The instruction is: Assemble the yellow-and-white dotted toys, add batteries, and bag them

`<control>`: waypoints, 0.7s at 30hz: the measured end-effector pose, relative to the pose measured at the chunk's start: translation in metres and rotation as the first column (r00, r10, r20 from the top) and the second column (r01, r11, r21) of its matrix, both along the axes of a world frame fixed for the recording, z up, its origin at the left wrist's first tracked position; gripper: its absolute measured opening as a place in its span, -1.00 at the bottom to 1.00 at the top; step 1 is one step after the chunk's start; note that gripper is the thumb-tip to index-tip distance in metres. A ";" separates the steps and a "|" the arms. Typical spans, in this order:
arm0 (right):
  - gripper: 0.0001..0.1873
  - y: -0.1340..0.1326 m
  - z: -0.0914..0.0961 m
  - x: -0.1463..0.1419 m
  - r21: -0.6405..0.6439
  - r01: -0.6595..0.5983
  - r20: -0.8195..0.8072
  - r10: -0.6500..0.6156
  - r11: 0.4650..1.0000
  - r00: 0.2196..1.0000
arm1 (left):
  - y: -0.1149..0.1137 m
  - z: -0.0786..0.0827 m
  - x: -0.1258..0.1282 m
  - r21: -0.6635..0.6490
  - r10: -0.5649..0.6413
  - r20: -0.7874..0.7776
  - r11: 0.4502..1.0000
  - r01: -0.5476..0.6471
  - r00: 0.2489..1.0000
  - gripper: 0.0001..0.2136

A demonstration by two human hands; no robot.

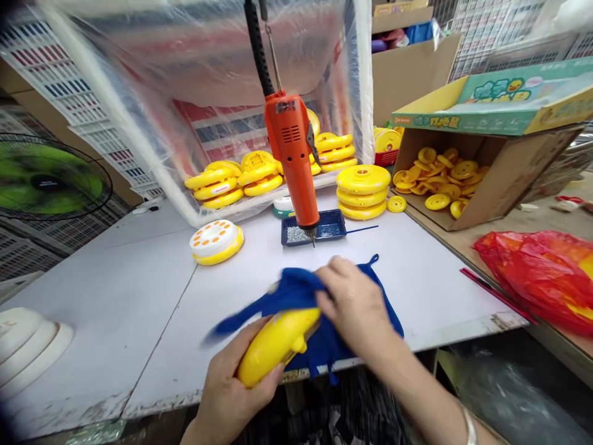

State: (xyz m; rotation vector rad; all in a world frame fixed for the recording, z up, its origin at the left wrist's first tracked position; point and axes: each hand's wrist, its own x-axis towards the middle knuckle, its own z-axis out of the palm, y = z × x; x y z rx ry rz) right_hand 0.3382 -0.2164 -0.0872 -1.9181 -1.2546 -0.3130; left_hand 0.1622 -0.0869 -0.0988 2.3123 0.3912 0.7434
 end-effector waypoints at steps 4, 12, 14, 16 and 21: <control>-0.87 -0.057 -0.023 0.042 0.071 0.078 -0.262 -0.056 0.994 0.964 | 0.005 -0.006 -0.014 0.041 -0.031 0.065 0.999 0.028 0.997 -0.57; -0.59 -0.107 -0.033 0.110 -0.118 0.423 0.071 -0.417 0.898 0.906 | 0.012 -0.005 -0.011 0.050 -0.047 0.005 0.998 0.047 0.999 -0.53; -0.48 -0.106 -0.052 0.119 -0.169 0.343 0.065 -0.337 0.924 0.939 | 0.014 -0.004 -0.010 0.070 -0.030 0.015 0.997 0.028 0.999 -0.54; -0.44 -0.115 -0.068 0.117 -0.148 0.284 -0.003 -0.287 0.947 0.958 | 0.016 -0.002 -0.010 0.092 -0.008 0.019 0.996 0.006 1.000 -0.56; -0.59 -0.197 -0.077 0.076 -0.080 0.402 -0.370 -0.402 0.912 0.838 | 0.025 -0.001 -0.013 0.041 0.149 -0.007 0.988 -0.148 0.989 -0.59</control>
